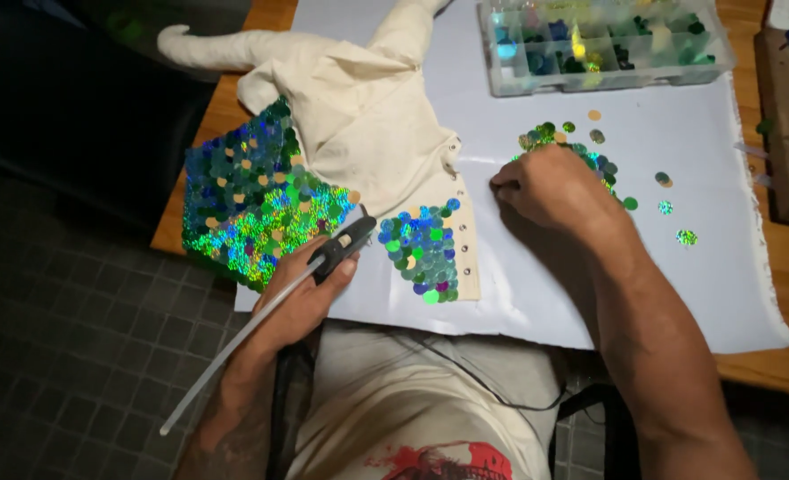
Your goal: Applying sequins to a white fabric item using a hot glue gun
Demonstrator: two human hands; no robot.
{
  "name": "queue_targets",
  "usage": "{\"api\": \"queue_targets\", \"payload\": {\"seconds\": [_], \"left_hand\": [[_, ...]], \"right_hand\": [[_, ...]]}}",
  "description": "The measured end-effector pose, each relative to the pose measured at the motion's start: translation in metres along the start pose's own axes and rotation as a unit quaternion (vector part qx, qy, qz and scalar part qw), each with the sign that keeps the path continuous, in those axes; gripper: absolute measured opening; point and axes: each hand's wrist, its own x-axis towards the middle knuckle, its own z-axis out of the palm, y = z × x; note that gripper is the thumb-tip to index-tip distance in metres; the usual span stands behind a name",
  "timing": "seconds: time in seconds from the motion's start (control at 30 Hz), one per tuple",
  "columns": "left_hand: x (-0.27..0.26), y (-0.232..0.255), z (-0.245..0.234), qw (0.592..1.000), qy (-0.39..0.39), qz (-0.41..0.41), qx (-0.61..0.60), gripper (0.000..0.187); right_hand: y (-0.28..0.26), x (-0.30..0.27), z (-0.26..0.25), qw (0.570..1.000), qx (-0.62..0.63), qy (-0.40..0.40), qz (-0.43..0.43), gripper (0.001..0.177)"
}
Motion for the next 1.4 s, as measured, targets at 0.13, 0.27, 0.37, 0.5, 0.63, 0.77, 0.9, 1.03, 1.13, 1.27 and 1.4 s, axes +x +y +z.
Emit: {"api": "queue_targets", "payload": {"seconds": [0.13,0.27,0.37,0.5,0.63,0.77,0.9,1.03,1.13,1.27,1.4], "left_hand": [[0.002,-0.001,-0.001,1.0,-0.011,-0.006,0.013,0.025],[0.0,-0.003,0.002,1.0,-0.007,-0.03,0.003,0.024],[0.001,-0.003,0.001,0.999,-0.006,-0.034,0.008,0.024],[0.001,0.005,0.0,0.998,-0.007,-0.064,0.014,0.025],[0.005,0.003,0.001,0.997,-0.011,-0.081,0.01,0.022],[-0.002,-0.002,0.006,0.988,-0.005,-0.157,-0.01,0.024],[-0.003,-0.014,0.008,0.983,0.016,-0.175,0.053,0.031],[0.002,0.007,0.002,0.96,0.013,-0.274,0.057,0.031],[0.002,-0.004,-0.004,0.994,-0.004,-0.108,-0.016,0.023],[0.003,-0.006,-0.012,0.997,-0.028,-0.078,0.007,0.024],[0.003,0.001,-0.022,0.994,-0.054,-0.094,0.017,0.028]], "right_hand": [[0.0,-0.002,-0.004,0.997,0.067,0.007,0.038,0.018],[-0.002,-0.008,-0.011,0.998,0.038,-0.029,0.047,0.015],[-0.008,-0.016,-0.016,0.997,0.026,-0.053,0.053,0.017],[0.014,-0.017,-0.003,0.986,0.047,-0.154,0.049,0.031],[-0.003,-0.039,-0.055,0.974,0.079,-0.208,0.047,0.043],[0.011,-0.036,-0.049,0.965,0.128,-0.215,0.081,0.056],[0.013,-0.029,-0.05,0.953,0.249,-0.11,0.135,0.04],[0.008,-0.014,-0.019,0.925,0.377,0.019,0.047,0.011],[-0.018,-0.008,0.005,0.933,0.348,0.061,-0.072,0.01],[-0.052,-0.008,0.014,0.922,0.384,0.034,-0.048,0.009],[-0.074,0.005,0.006,0.924,0.379,-0.005,-0.05,0.01]]}}
